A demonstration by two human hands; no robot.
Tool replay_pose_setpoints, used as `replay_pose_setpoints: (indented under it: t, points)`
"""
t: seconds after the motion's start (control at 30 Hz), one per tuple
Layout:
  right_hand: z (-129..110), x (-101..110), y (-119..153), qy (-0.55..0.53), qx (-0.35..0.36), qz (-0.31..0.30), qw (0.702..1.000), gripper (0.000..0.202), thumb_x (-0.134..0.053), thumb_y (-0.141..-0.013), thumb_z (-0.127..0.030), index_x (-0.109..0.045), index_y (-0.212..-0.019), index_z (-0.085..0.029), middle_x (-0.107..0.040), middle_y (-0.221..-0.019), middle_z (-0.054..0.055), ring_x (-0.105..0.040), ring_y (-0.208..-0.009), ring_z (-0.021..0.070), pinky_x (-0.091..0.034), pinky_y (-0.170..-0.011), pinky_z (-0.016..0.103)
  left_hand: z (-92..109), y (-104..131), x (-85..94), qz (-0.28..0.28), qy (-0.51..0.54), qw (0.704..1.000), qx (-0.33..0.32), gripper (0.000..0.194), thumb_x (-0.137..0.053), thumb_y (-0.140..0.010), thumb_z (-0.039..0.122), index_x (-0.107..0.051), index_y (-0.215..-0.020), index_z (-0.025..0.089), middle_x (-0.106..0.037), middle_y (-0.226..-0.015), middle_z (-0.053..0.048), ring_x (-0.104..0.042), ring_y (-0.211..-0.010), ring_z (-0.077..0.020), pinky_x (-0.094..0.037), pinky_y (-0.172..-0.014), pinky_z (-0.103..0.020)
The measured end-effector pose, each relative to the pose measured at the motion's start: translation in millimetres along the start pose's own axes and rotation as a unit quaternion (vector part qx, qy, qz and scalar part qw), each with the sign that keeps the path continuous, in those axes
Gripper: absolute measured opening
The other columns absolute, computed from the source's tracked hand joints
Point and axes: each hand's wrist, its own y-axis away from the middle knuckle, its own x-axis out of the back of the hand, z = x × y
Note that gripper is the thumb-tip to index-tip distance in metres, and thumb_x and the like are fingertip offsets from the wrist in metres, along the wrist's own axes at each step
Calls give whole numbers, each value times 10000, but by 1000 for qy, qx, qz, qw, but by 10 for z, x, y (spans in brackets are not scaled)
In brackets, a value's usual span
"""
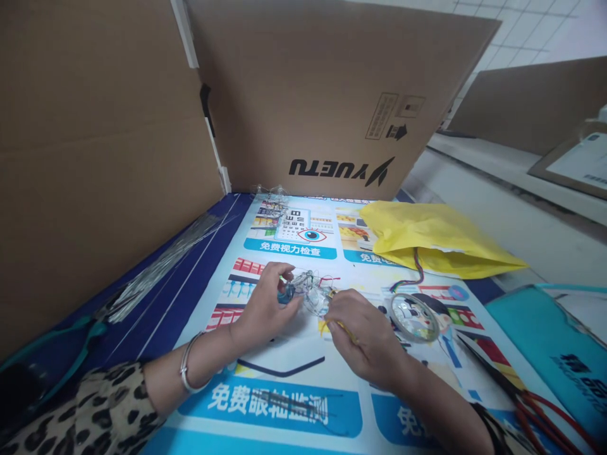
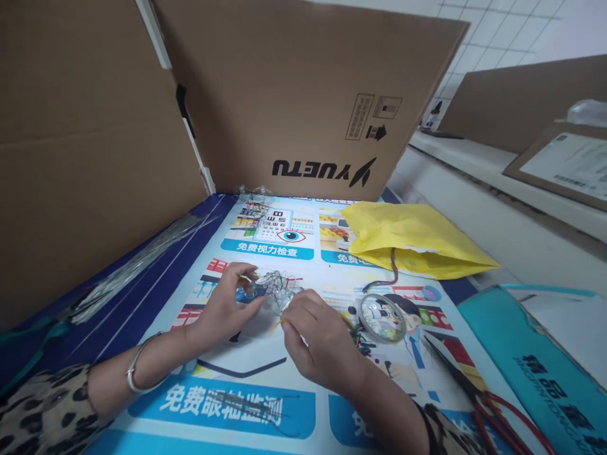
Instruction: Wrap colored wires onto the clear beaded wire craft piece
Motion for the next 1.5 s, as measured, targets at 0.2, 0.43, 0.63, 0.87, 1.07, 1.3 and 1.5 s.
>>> replay_pose_setpoints:
  t: [0.2,0.43,0.63,0.87,1.07,1.3,1.5]
  points:
    - [28,-4,23,3,-9,24,1000,151,-454,-818,-59,-534,-857,-182,-581,-804,67,-507,-808,200,-457,-755,386,40,22,30,-25,70,997,14,376,-616,-744,128,-439,-1070,187,-501,-1040,-71,-542,-851,-161,-513,-755,-340]
    - [56,-49,37,20,3,44,999,140,-467,-813,-49,-545,-839,-163,-581,-781,71,-512,-798,197,-467,-751,385,46,21,68,-18,43,997,-65,105,-522,-833,105,-548,-888,191,-568,-927,-48,-544,-922,-175,-472,-813,-345]
    - [59,-79,61,54,49,58,996,161,-474,-795,-23,-547,-871,-145,-588,-774,81,-513,-816,209,-484,-772,411,17,80,38,-23,16,993,-114,157,-525,-815,62,-576,-877,196,-554,-983,-61,-542,-961,-181,-476,-811,-338]
    - [60,-112,82,94,122,88,984,213,-497,-744,16,-540,-902,-120,-600,-764,95,-538,-834,222,-506,-789,434,41,108,43,-52,-2,989,-138,138,-531,-812,77,-562,-881,192,-525,-1000,-71,-519,-975,-186,-472,-817,-338]
    - [26,-119,85,120,144,100,977,220,-482,-759,-7,-549,-935,-122,-609,-751,89,-568,-816,220,-529,-777,432,80,95,72,-49,11,991,-126,124,-614,-767,144,-547,-866,178,-525,-992,-78,-513,-962,-198,-459,-813,-348]
    - [-49,-117,67,135,158,94,974,178,-488,-760,-32,-568,-889,-124,-619,-733,91,-574,-808,220,-548,-761,407,83,98,53,-31,14,997,-73,132,-618,-775,143,-499,-732,180,-542,-929,-55,-521,-926,-184,-439,-795,-333]
    - [24,-106,109,158,162,52,973,133,-490,-767,-45,-586,-831,-111,-632,-734,99,-574,-793,210,-544,-777,390,79,107,47,-33,36,997,-52,120,-559,-782,102,-496,-724,186,-525,-915,-43,-513,-912,-177,-432,-793,-341]
